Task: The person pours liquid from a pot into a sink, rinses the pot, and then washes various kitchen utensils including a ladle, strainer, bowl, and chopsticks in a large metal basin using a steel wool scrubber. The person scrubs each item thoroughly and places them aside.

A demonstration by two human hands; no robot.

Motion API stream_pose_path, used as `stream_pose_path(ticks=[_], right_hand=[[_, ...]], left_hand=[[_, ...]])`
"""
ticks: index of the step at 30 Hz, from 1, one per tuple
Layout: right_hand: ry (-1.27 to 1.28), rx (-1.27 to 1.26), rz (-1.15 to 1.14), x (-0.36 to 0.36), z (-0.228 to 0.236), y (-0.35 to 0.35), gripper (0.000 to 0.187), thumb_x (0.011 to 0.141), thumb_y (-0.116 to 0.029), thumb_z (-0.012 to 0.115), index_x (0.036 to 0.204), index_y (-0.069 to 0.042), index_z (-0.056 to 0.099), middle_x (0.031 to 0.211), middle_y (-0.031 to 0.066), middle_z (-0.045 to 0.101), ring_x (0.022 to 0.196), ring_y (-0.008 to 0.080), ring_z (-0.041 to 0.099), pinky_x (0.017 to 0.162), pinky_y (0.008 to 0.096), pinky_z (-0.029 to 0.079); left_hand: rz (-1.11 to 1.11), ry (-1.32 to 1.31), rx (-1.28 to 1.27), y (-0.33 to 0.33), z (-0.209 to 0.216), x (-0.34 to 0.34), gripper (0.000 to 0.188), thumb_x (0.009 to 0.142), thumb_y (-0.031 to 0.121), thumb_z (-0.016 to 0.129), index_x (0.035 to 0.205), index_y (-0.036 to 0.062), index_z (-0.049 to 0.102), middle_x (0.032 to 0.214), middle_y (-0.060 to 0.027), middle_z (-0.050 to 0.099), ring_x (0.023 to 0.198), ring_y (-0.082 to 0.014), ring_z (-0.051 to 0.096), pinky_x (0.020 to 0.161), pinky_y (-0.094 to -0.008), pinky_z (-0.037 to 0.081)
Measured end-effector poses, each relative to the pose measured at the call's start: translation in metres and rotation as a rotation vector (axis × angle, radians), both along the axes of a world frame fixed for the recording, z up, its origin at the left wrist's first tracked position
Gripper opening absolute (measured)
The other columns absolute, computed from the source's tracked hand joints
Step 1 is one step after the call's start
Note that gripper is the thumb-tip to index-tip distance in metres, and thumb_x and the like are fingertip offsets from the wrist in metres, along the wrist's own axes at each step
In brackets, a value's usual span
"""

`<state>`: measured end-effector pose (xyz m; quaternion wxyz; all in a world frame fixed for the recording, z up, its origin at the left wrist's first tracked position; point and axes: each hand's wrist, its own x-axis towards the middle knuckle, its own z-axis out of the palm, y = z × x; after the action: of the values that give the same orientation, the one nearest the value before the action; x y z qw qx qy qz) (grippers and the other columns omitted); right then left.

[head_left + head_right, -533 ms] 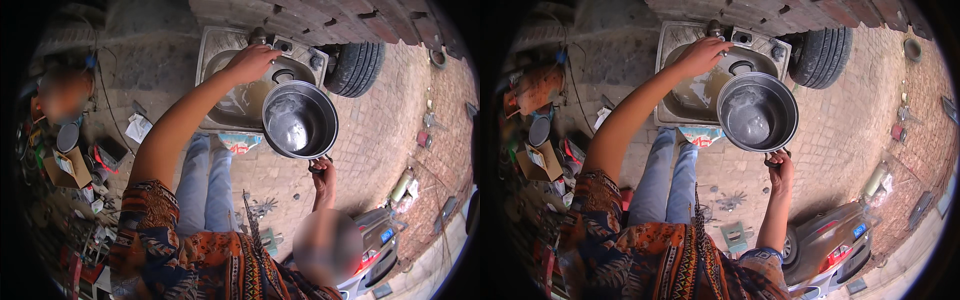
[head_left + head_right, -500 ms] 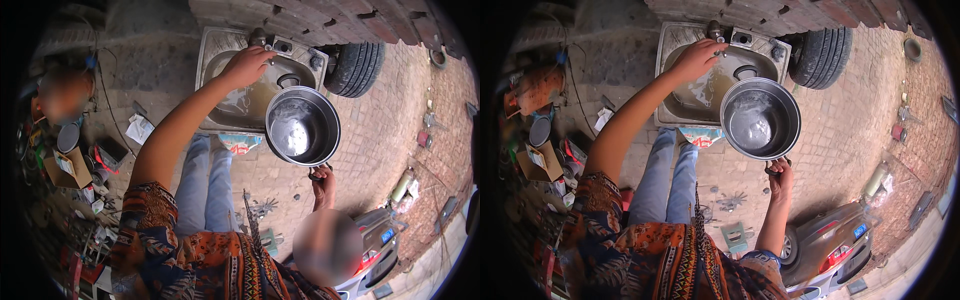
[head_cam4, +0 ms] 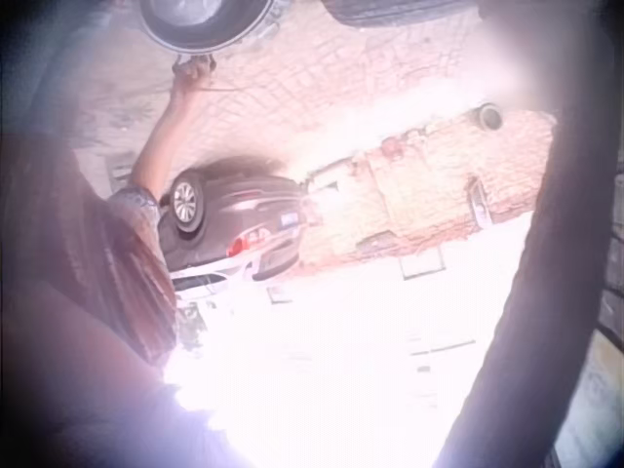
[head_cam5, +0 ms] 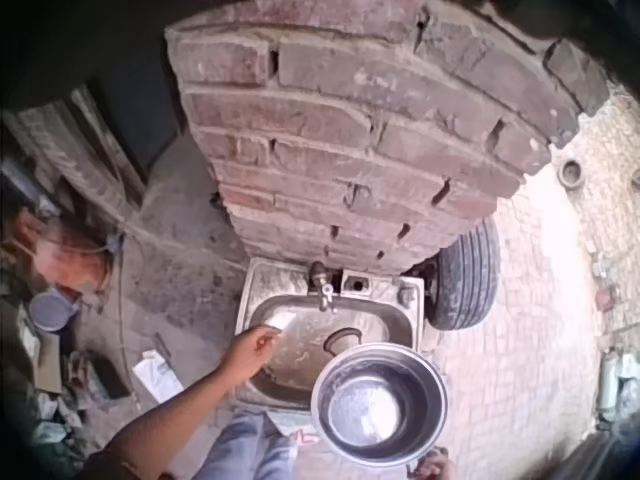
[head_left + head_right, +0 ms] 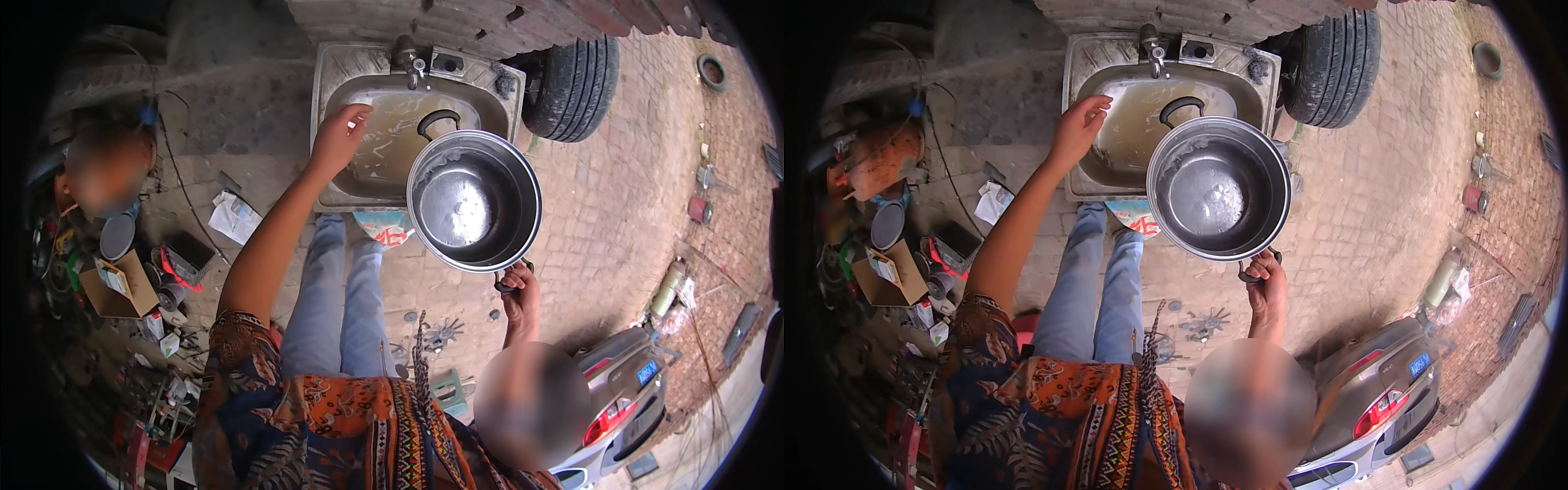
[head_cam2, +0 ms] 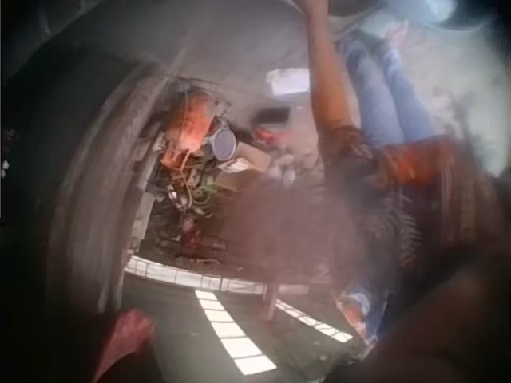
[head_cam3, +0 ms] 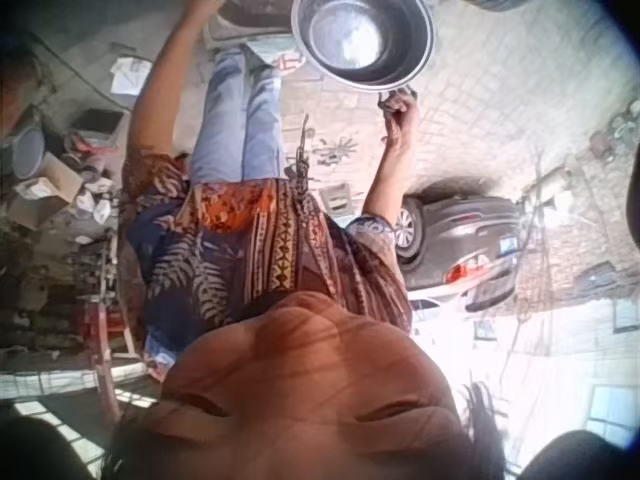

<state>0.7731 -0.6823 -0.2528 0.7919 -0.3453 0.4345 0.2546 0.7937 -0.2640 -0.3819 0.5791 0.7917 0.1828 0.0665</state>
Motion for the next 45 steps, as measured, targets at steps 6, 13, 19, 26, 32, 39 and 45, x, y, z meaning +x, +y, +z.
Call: stream_pose_path(ticks=[6, 13, 19, 26, 32, 39, 45], right_hand=[[0.033, -0.014, 0.049, 0.027, -0.005, 0.039, 0.034, 0.082, 0.009, 0.038, 0.116, 0.008, 0.043, 0.087, 0.0072, 0.052, 0.05, 0.0018, 0.04, 0.054, 0.0165, 0.045], [0.085, -0.094, 0.136, 0.075, -0.039, 0.101, 0.006, 0.083, 0.006, 0.04, 0.081, 0.003, 0.045, 0.066, 0.0028, 0.044, 0.052, 0.0083, 0.042, 0.051, 0.0203, 0.044], [0.16, 0.229, 0.126, 0.092, -0.063, 0.128, 0.008, 0.08, 0.008, 0.034, 0.078, 0.005, 0.041, 0.073, 0.0067, 0.043, 0.053, 0.007, 0.04, 0.046, 0.0135, 0.04], [0.17, 0.15, 0.121, 0.108, -0.072, 0.173, 0.01, 0.08, 0.008, 0.034, 0.076, 0.0, 0.038, 0.067, 0.0044, 0.042, 0.051, 0.0098, 0.041, 0.049, 0.0208, 0.044], [0.154, 0.01, 0.085, 0.106, -0.078, 0.198, 0.01, 0.076, 0.009, 0.038, 0.076, -0.001, 0.037, 0.066, 0.0038, 0.043, 0.05, 0.0094, 0.042, 0.05, 0.0207, 0.043], [0.16, 0.038, 0.067, 0.103, -0.088, 0.195, 0.013, 0.082, 0.007, 0.033, 0.077, -0.001, 0.042, 0.065, 0.0035, 0.043, 0.053, 0.0107, 0.042, 0.052, 0.0252, 0.045], [0.142, 0.001, 0.099, 0.102, -0.081, 0.2, 0.011, 0.081, 0.007, 0.034, 0.076, -0.003, 0.038, 0.066, 0.0018, 0.042, 0.053, 0.0086, 0.041, 0.051, 0.0212, 0.043]], left_hand=[[-0.288, -0.261, 0.519, -0.011, 0.042, 0.09, 0.035, 0.072, 0.007, 0.066, 0.107, 0.0078, 0.06, 0.107, -0.0052, 0.057, 0.107, -0.0242, 0.052, 0.09, -0.0351, 0.044], [-0.79, -0.086, 0.897, 0.001, 0.015, 0.154, 0.018, 0.064, 0.013, 0.071, 0.078, 0.0058, 0.064, 0.085, -0.0071, 0.063, 0.09, -0.027, 0.059, 0.075, -0.0388, 0.049], [-0.74, 0.013, 0.864, -0.007, 0.037, 0.163, 0.02, 0.069, 0.025, 0.07, 0.07, 0.006, 0.064, 0.077, -0.0128, 0.064, 0.075, -0.032, 0.063, 0.062, -0.041, 0.049], [-0.537, 0.075, 0.873, -0.017, 0.026, 0.167, 0.02, 0.07, 0.026, 0.07, 0.072, 0.0067, 0.066, 0.078, -0.0117, 0.065, 0.078, -0.0311, 0.064, 0.065, -0.0406, 0.05], [-0.477, 0.112, 0.785, -0.02, 0.023, 0.172, 0.018, 0.069, 0.024, 0.07, 0.074, 0.0068, 0.067, 0.079, -0.0118, 0.065, 0.079, -0.0306, 0.064, 0.066, -0.0403, 0.05], [-0.409, 0.114, 0.797, -0.02, 0.028, 0.176, 0.014, 0.069, 0.021, 0.068, 0.072, 0.0077, 0.067, 0.079, -0.0123, 0.065, 0.079, -0.031, 0.064, 0.067, -0.0408, 0.05], [-0.341, 0.092, 0.824, -0.023, 0.02, 0.176, 0.012, 0.069, 0.021, 0.067, 0.07, 0.0085, 0.067, 0.079, -0.0123, 0.065, 0.078, -0.0305, 0.064, 0.066, -0.0407, 0.05]])
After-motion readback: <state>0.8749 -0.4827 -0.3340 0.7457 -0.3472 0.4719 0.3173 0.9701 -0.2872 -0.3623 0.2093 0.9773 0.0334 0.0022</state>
